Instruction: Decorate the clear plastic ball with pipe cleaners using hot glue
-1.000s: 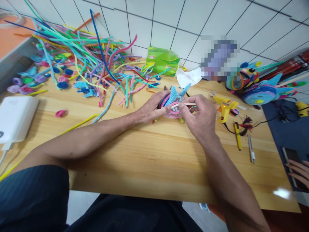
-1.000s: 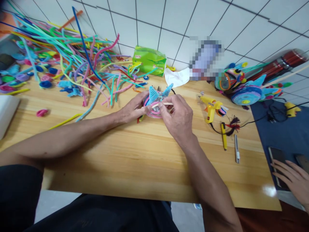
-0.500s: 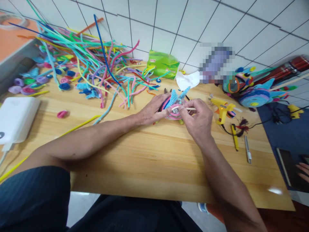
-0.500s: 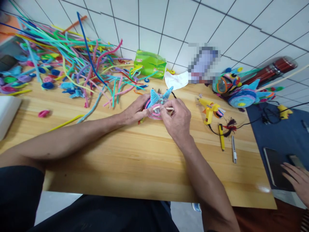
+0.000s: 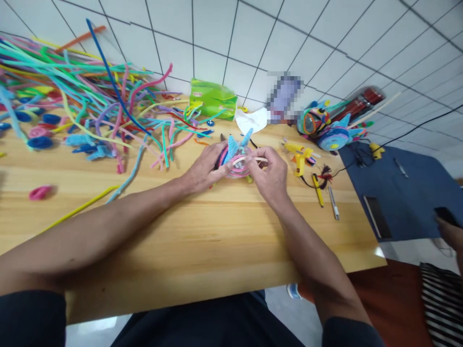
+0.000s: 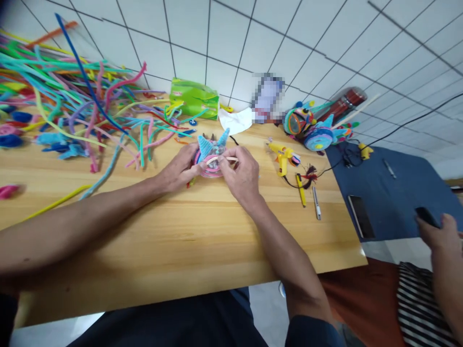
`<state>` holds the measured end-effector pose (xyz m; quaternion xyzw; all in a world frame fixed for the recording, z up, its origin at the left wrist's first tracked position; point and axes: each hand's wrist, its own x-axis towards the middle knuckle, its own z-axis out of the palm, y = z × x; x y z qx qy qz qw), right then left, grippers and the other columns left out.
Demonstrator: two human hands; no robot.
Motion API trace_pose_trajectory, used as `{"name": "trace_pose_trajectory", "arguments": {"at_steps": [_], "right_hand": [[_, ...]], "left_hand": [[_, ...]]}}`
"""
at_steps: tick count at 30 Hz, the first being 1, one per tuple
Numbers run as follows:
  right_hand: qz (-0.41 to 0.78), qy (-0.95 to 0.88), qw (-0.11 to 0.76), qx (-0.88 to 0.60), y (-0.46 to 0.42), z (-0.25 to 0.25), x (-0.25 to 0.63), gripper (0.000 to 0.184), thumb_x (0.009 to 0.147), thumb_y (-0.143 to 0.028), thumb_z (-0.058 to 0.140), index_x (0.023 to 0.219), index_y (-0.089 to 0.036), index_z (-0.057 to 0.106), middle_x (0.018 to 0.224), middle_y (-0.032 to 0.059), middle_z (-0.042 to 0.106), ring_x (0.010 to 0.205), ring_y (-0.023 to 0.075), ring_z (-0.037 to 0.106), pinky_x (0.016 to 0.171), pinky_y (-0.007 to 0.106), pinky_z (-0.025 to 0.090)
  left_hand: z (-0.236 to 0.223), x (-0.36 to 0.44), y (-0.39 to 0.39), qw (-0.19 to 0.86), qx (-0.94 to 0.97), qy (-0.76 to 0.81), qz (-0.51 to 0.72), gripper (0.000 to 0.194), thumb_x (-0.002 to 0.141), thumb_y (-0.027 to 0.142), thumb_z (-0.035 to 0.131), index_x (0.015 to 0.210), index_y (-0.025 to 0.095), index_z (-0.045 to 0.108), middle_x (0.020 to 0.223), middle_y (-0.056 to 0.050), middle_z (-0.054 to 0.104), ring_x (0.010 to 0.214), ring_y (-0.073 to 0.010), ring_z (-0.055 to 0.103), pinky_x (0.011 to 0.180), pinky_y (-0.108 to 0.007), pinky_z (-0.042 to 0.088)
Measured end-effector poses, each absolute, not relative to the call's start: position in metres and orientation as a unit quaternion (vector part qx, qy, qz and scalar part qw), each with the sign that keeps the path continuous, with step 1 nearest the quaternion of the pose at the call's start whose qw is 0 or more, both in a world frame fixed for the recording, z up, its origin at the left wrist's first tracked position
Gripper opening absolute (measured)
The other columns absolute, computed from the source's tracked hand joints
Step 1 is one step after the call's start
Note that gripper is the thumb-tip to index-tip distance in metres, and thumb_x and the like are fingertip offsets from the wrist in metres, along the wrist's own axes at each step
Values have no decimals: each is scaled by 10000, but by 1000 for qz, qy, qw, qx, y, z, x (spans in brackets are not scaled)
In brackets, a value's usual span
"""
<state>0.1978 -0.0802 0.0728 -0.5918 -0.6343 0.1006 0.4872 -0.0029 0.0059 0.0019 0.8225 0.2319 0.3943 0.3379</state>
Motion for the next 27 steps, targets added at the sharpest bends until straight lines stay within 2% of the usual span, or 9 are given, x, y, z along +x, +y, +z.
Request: {"name": "trace_pose_trajectory", "arguments": {"at_steps": [7, 16, 27], "right_hand": [[177, -571, 512, -617, -80, 74, 192, 83, 849, -314, 708, 797, -256, 679, 769, -22, 733, 676, 177, 689, 632, 314, 545], [159, -568, 506, -629, -81, 70, 193, 112, 825, -347, 709, 763, -258, 681, 707, -27, 709, 613, 173, 654, 609, 325, 534], [152, -572, 512, -622, -85, 68, 192, 108, 832, -339, 696, 768, -251, 696, 758, -15, 728, 697, 175, 682, 652, 316, 560]], "left_hand": [[17, -5, -5, 316, 838, 263, 360, 704, 1093, 655, 482, 1576, 145, 512, 1579, -206, 627, 1444, -364, 594, 1274, -550, 465], [15, -5, -2, 323, 842, 249, 354, 778, 1090, 715, 443, 1623, 149, 471, 1664, -220, 567, 1532, -374, 547, 1318, -566, 420], [17, -7, -4, 313, 848, 243, 351, 809, 1105, 754, 389, 1639, 152, 466, 1679, -216, 556, 1550, -364, 529, 1325, -560, 415]]}}
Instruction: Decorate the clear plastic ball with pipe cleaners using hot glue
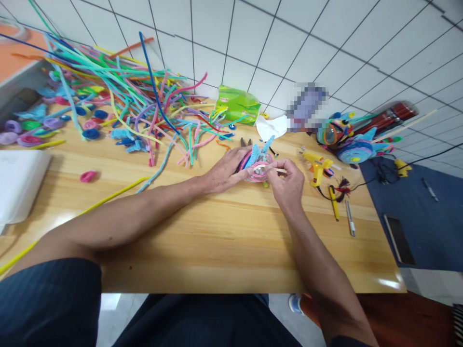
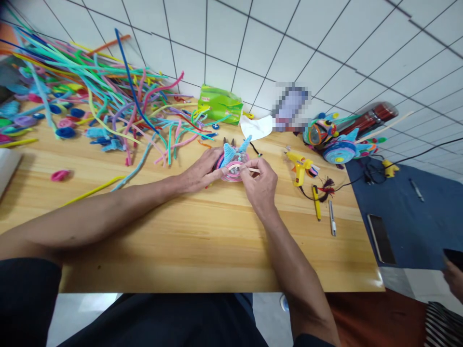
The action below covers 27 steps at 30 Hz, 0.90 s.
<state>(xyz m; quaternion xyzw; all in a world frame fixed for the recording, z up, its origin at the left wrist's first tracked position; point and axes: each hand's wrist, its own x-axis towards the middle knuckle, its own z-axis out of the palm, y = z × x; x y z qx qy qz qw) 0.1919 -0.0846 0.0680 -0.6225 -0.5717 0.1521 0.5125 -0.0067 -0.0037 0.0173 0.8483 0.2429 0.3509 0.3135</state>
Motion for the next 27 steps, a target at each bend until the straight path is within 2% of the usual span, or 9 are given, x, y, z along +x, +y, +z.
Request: {"name": "trace_pose_trajectory", "arguments": {"at_steps": [5, 15, 19, 27], "right_hand": [[148, -569, 514, -625, -86, 69, 191, 111, 825, -343, 694, 760, -253, 696, 742, -19, 730, 676, 172, 662, 657, 319, 552], [139, -575, 499, -633, -86, 70, 191, 128, 829, -367, 683, 760, -260, 691, 768, -10, 740, 719, 186, 679, 682, 329, 564], [142, -575, 499, -632, -86, 69, 192, 125, 830, -361, 687, 765, -255, 695, 772, -8, 738, 727, 191, 683, 695, 338, 564], [152, -570, 497, -636, -87, 70, 190, 95, 826, -338, 693, 770, -261, 691, 779, -9, 738, 730, 190, 678, 703, 340, 569]], "left_hand": [[20, -7, -5, 316, 851, 247, 340, 866, 1097, 798, 337, 1643, 138, 458, 1703, -224, 527, 1572, -364, 505, 1342, -554, 396], [19, -9, -5, 324, 851, 238, 338, 855, 1104, 786, 325, 1657, 142, 432, 1701, -228, 517, 1568, -363, 499, 1339, -568, 396], [19, -9, -4, 332, 848, 233, 343, 824, 1100, 779, 363, 1662, 182, 436, 1704, -215, 521, 1560, -373, 502, 1337, -593, 394], [23, -11, -5, 341, 847, 241, 328, 823, 1081, 767, 421, 1655, 177, 452, 1704, -219, 519, 1550, -383, 506, 1335, -602, 391]]}}
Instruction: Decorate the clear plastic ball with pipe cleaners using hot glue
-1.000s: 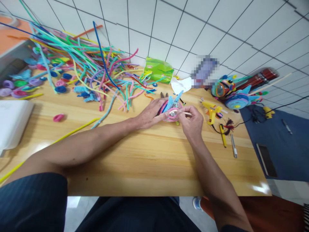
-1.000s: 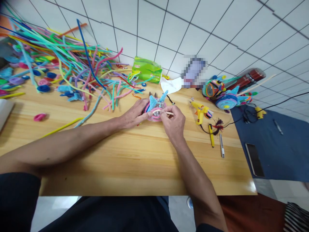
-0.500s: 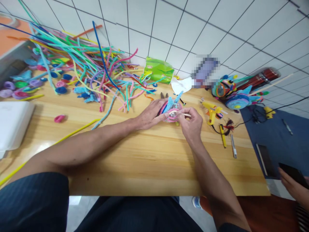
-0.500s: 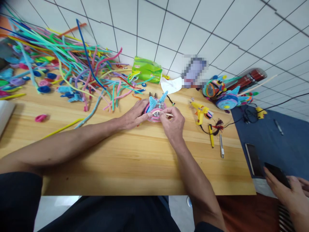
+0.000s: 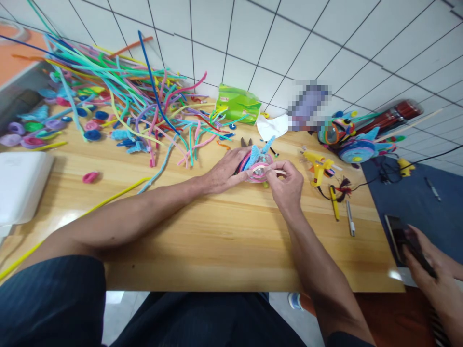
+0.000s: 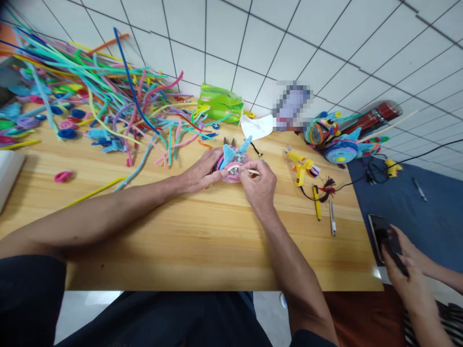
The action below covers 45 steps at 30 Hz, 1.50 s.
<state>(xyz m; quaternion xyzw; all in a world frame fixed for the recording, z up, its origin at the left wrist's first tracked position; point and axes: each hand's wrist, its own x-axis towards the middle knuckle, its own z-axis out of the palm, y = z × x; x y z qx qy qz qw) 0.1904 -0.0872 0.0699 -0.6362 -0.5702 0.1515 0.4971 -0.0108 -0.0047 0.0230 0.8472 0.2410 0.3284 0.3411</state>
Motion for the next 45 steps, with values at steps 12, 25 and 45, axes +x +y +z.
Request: {"name": "trace_pose_trajectory", "arguments": {"at_steps": [12, 25, 45], "right_hand": [[154, -569, 499, -635, -89, 70, 188, 94, 823, -340, 690, 770, -262, 696, 806, -2, 755, 755, 194, 697, 723, 343, 579], [115, -613, 481, -617, -93, 67, 187, 70, 842, -287, 674, 772, -281, 672, 797, -4, 740, 783, 216, 676, 785, 378, 555], [190, -552, 494, -644, -100, 65, 189, 100, 854, -331, 701, 789, -258, 679, 724, -44, 687, 676, 160, 606, 717, 326, 499]], "left_hand": [[21, -9, -3, 340, 841, 247, 343, 831, 1012, 710, 565, 1627, 158, 479, 1690, -233, 539, 1549, -409, 519, 1326, -617, 399], [42, -1, -19, 387, 784, 324, 362, 618, 1032, 654, 577, 1434, 186, 601, 1424, -180, 718, 1336, -355, 665, 1214, -578, 506], [34, 1, -18, 393, 768, 327, 385, 642, 1017, 634, 638, 1488, 199, 588, 1512, -166, 692, 1429, -339, 628, 1263, -553, 481]]}}
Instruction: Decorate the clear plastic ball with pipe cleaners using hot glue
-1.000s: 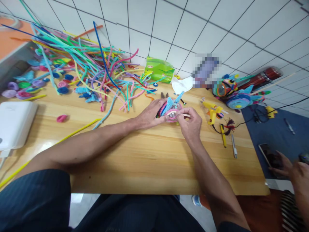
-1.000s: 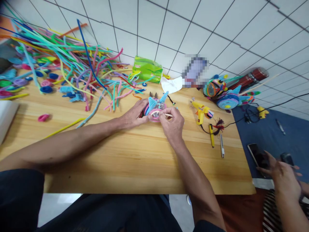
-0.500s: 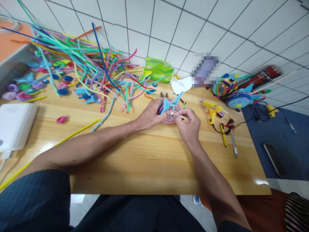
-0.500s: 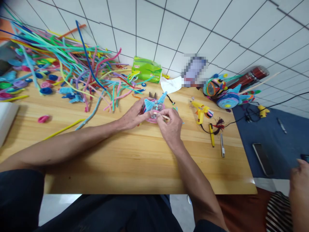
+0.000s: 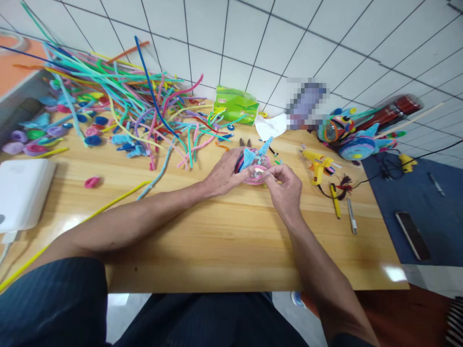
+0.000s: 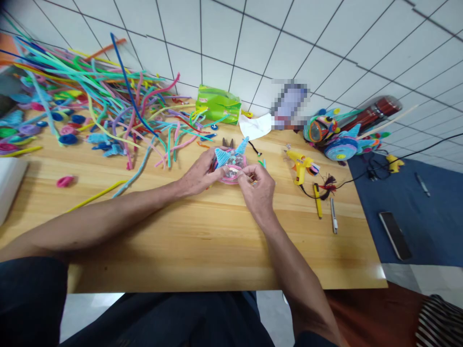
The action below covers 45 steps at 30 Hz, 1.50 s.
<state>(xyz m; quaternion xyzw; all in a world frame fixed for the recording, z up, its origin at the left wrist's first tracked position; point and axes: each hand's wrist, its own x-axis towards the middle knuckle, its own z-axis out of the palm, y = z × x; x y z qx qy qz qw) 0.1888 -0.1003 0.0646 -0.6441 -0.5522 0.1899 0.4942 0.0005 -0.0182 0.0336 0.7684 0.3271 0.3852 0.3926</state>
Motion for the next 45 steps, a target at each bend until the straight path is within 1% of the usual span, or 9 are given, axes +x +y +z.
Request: {"name": "trace_pose_trajectory", "arguments": {"at_steps": [9, 15, 20, 22, 25, 32, 36, 40, 45], "right_hand": [[213, -526, 521, -638, -98, 63, 187, 110, 817, -350, 710, 772, -258, 670, 702, -40, 689, 658, 156, 598, 664, 312, 491], [220, -516, 521, -643, -98, 63, 186, 120, 810, -353, 714, 764, -258, 657, 701, -40, 702, 667, 156, 619, 673, 313, 501], [219, -510, 534, -638, -97, 64, 184, 99, 773, -336, 695, 727, -260, 651, 658, -48, 672, 630, 152, 600, 630, 306, 475], [221, -510, 535, -637, -96, 65, 184, 95, 772, -331, 699, 730, -259, 655, 662, -49, 675, 633, 151, 600, 635, 306, 476], [222, -513, 532, -636, -97, 64, 185, 90, 782, -324, 704, 742, -256, 661, 681, -45, 690, 659, 154, 613, 665, 310, 488], [217, -519, 531, -634, -98, 62, 187, 100, 792, -323, 710, 738, -257, 656, 693, -47, 694, 660, 154, 606, 668, 315, 477], [211, -526, 528, -633, -99, 61, 185, 93, 805, -319, 709, 752, -256, 667, 712, -44, 701, 672, 153, 612, 687, 322, 479], [203, -535, 524, -630, -101, 61, 184, 90, 815, -316, 709, 754, -255, 682, 720, -42, 701, 676, 153, 604, 705, 332, 478], [189, -542, 518, -634, -102, 62, 183, 81, 821, -304, 704, 757, -257, 686, 719, -38, 701, 678, 159, 597, 709, 334, 481]], "left_hand": [[32, 0, -18, 389, 773, 323, 383, 627, 1015, 571, 616, 1504, 182, 564, 1530, -178, 672, 1445, -341, 613, 1271, -557, 473], [33, -1, -19, 386, 777, 321, 379, 628, 1017, 585, 616, 1502, 189, 569, 1521, -171, 680, 1423, -338, 619, 1265, -553, 475], [36, -4, -19, 390, 782, 306, 377, 595, 1062, 561, 546, 1500, 159, 575, 1533, -189, 664, 1427, -342, 611, 1273, -548, 463], [36, -6, -18, 394, 784, 298, 376, 607, 1062, 562, 537, 1505, 148, 577, 1543, -197, 655, 1431, -351, 608, 1276, -552, 459], [36, -7, -17, 398, 785, 293, 374, 611, 1047, 568, 560, 1515, 175, 574, 1545, -185, 660, 1425, -357, 616, 1266, -556, 472], [32, -5, -16, 395, 787, 294, 372, 675, 961, 535, 681, 1520, 179, 558, 1555, -187, 655, 1442, -365, 615, 1271, -558, 471], [32, -4, -17, 390, 789, 291, 374, 682, 986, 555, 662, 1522, 147, 552, 1547, -208, 657, 1444, -371, 611, 1276, -564, 458], [28, -4, -15, 384, 796, 279, 377, 661, 1004, 564, 644, 1540, 191, 541, 1557, -183, 662, 1450, -361, 610, 1274, -552, 460], [21, -5, -12, 377, 802, 270, 377, 662, 1013, 540, 614, 1553, 166, 533, 1586, -202, 631, 1495, -373, 579, 1299, -563, 442]]}}
